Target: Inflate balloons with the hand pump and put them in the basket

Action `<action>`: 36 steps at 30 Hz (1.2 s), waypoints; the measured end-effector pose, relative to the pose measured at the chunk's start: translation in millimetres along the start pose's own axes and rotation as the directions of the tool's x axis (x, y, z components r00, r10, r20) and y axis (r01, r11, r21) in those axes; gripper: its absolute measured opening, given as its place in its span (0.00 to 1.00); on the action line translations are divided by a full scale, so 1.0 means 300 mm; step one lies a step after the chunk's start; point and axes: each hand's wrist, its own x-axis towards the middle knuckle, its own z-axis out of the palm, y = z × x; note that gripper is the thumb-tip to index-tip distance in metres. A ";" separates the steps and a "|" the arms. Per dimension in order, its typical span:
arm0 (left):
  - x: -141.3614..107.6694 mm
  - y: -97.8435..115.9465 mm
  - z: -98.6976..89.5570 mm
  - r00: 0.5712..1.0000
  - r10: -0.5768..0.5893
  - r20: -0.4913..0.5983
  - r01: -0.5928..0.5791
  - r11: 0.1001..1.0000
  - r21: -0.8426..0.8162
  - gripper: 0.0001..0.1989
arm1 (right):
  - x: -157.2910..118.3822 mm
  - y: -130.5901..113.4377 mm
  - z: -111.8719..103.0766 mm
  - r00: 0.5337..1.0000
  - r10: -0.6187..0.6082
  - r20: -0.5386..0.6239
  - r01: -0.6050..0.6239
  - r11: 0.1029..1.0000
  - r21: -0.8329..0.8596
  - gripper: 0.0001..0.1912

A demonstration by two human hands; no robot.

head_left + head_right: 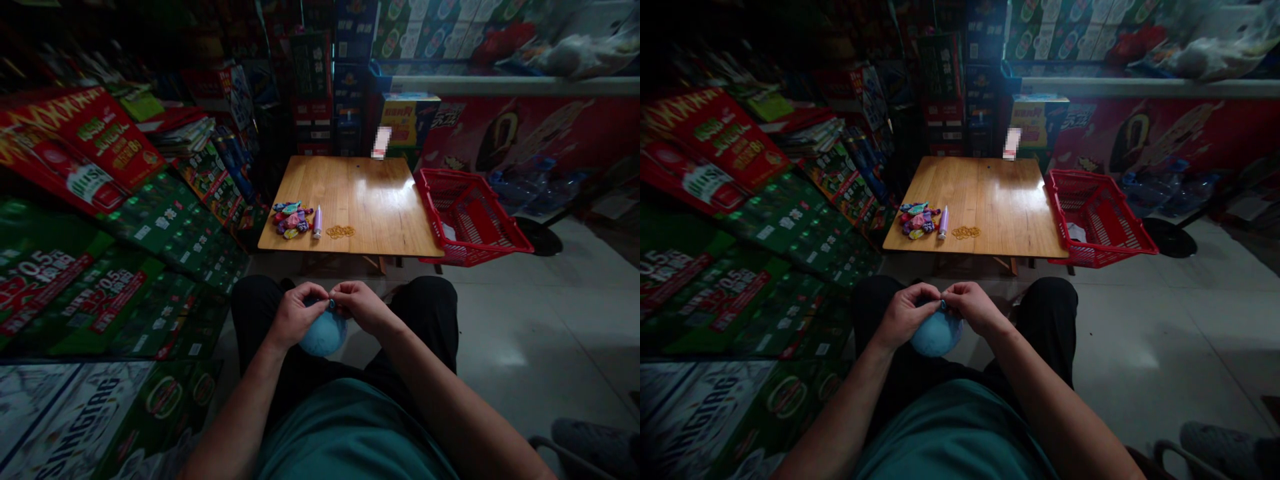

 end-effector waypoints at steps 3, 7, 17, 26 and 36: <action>-0.002 -0.007 0.011 1.000 -0.006 -0.003 0.006 1.000 0.019 0.07 | 0.002 0.013 -0.004 1.000 -0.023 -0.002 0.023 1.000 0.008 0.14; -0.002 -0.012 0.024 0.997 0.015 -0.070 -0.006 0.992 0.129 0.07 | 0.011 0.021 -0.008 0.998 -0.046 -0.040 0.045 0.999 -0.021 0.15; 0.049 -0.027 0.035 0.991 0.080 -0.110 -0.046 0.957 0.286 0.07 | 0.008 -0.023 0.033 0.926 -0.343 -0.156 0.270 0.894 -0.358 0.10; 0.067 -0.046 -0.018 0.947 -0.319 -0.030 0.271 0.848 -0.454 0.12 | 0.004 -0.010 0.005 0.913 -0.341 -0.223 0.228 0.881 -0.416 0.08; 0.118 0.011 -0.003 0.984 -0.166 -0.064 0.149 0.965 -0.218 0.20 | 0.007 -0.050 -0.065 0.830 -0.490 -0.266 0.312 0.803 -0.508 0.07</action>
